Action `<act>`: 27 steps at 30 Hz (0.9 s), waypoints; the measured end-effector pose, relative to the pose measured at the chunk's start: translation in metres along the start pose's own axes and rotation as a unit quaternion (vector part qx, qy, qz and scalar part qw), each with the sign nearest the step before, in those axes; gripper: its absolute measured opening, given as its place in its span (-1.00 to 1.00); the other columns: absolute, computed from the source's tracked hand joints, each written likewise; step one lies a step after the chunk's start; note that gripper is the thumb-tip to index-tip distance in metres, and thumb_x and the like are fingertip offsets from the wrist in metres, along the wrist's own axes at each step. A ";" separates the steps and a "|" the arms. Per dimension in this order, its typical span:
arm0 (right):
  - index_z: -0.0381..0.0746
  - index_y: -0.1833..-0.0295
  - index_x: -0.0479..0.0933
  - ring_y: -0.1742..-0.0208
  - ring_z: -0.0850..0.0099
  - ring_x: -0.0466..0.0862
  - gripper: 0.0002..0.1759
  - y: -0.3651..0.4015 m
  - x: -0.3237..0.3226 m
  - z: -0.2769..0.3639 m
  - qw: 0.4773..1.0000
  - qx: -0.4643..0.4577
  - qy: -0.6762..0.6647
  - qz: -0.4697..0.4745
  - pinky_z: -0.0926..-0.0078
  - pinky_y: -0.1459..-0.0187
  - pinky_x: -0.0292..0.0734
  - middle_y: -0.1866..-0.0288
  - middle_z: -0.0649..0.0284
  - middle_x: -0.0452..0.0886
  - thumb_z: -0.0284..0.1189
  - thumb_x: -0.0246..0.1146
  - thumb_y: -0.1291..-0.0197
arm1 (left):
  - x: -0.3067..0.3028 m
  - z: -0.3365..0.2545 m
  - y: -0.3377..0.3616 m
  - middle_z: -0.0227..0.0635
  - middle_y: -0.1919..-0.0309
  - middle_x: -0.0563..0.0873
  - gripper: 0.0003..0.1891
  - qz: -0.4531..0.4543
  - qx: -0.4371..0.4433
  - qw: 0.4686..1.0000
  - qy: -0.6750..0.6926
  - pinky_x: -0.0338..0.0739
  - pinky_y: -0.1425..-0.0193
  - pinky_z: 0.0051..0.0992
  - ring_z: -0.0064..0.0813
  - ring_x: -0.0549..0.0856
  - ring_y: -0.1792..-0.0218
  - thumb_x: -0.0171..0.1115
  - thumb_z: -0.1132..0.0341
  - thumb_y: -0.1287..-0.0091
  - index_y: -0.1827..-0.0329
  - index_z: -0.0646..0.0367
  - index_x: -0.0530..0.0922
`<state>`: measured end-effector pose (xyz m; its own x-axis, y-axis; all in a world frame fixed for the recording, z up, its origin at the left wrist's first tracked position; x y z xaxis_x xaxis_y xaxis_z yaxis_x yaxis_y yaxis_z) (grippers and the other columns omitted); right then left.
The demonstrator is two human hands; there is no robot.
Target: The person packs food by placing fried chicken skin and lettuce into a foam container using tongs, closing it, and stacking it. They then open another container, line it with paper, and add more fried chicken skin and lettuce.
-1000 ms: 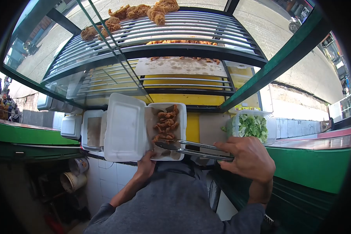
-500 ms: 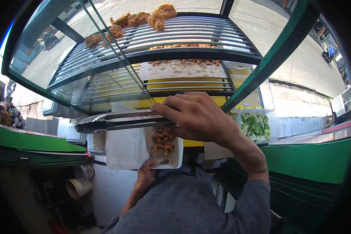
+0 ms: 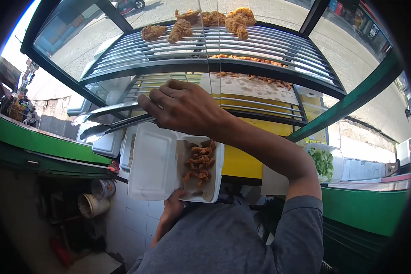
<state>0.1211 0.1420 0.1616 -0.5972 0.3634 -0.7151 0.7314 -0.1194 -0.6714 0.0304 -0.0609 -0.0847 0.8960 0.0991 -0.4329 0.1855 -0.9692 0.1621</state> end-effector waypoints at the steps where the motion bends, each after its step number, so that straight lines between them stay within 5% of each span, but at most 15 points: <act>1: -0.26 -0.16 0.46 0.13 0.37 0.73 -0.56 0.003 0.000 -0.002 1.000 0.001 -0.002 -0.004 0.38 -0.04 0.66 0.18 0.19 0.67 -0.30 0.29 -0.23 | -0.002 -0.001 -0.002 -0.21 0.44 0.58 -0.77 -0.002 0.011 1.000 0.003 0.42 0.38 -0.42 -0.46 0.53 0.49 0.10 0.31 -0.35 0.16 0.30 0.62; 7: -0.26 -0.18 0.39 0.30 0.44 0.65 -0.45 0.019 -0.012 -0.007 1.000 -0.002 0.003 -0.021 0.46 0.10 0.65 0.30 0.29 0.57 -0.24 0.37 -0.17 | -0.003 -0.009 -0.018 -0.23 0.48 0.57 -0.76 0.038 -0.090 0.994 0.045 0.40 0.40 -0.44 -0.46 0.53 0.49 0.07 0.31 -0.37 0.15 0.29 0.63; 11: -0.27 -0.19 0.44 0.34 0.47 0.59 -0.37 0.043 -0.030 -0.015 0.998 0.007 0.013 -0.055 0.50 0.19 0.58 0.29 0.32 0.55 -0.19 0.43 -0.07 | 0.002 0.000 -0.021 -0.21 0.44 0.60 -0.79 0.044 -0.023 0.999 0.018 0.45 0.32 -0.40 -0.39 0.58 0.43 0.08 0.37 -0.35 0.13 0.28 0.64; 15: -0.28 -0.17 0.49 0.36 0.50 0.57 -0.33 0.074 -0.052 -0.024 0.997 0.034 0.039 -0.063 0.49 0.21 0.54 0.27 0.33 0.55 -0.13 0.44 0.00 | 0.011 -0.005 -0.022 -0.11 0.31 0.67 -0.79 0.019 0.136 0.989 -0.062 0.52 0.09 -0.32 -0.21 0.66 0.23 0.10 0.49 -0.27 0.10 0.25 0.65; 18: -0.31 -0.18 0.49 0.37 0.50 0.57 -0.31 0.092 -0.071 -0.030 0.995 0.048 0.067 -0.056 0.48 0.22 0.53 0.26 0.31 0.57 -0.11 0.42 0.00 | 0.017 -0.012 -0.023 -0.04 0.23 0.67 -0.76 0.088 0.046 0.993 -0.067 0.51 -0.03 -0.28 -0.12 0.66 0.10 0.10 0.56 -0.22 0.10 0.22 0.65; 21: -0.34 -0.17 0.50 0.37 0.49 0.58 -0.32 0.111 -0.091 -0.036 0.993 0.063 0.092 -0.047 0.47 0.26 0.52 0.27 0.28 0.60 -0.11 0.42 -0.02 | 0.024 -0.025 -0.022 -0.05 0.24 0.67 -0.76 0.074 0.130 0.986 -0.080 0.51 -0.01 -0.29 -0.14 0.65 0.12 0.09 0.54 -0.24 0.08 0.22 0.64; 27: -0.35 -0.16 0.50 0.34 0.41 0.60 -0.35 0.147 -0.124 -0.047 0.985 0.099 0.130 -0.053 0.44 0.28 0.52 0.25 0.23 0.62 -0.18 0.46 -0.02 | 0.046 -0.037 -0.022 -0.10 0.25 0.66 -0.78 0.140 -0.012 0.989 -0.041 0.50 0.02 -0.33 -0.24 0.64 0.16 0.06 0.48 -0.31 0.06 0.23 0.62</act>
<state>0.3182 0.1224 0.1605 -0.5427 0.6055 -0.5821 0.5761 -0.2360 -0.7826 0.0829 -0.0266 -0.0753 0.8779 -0.1929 -0.4382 -0.0557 -0.9502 0.3067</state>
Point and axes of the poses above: each hand's wrist, its own y-axis away from the middle knuckle, its own x-axis out of the palm, z = x × y, the point moved 6 cm from there along -y, towards the middle knuckle
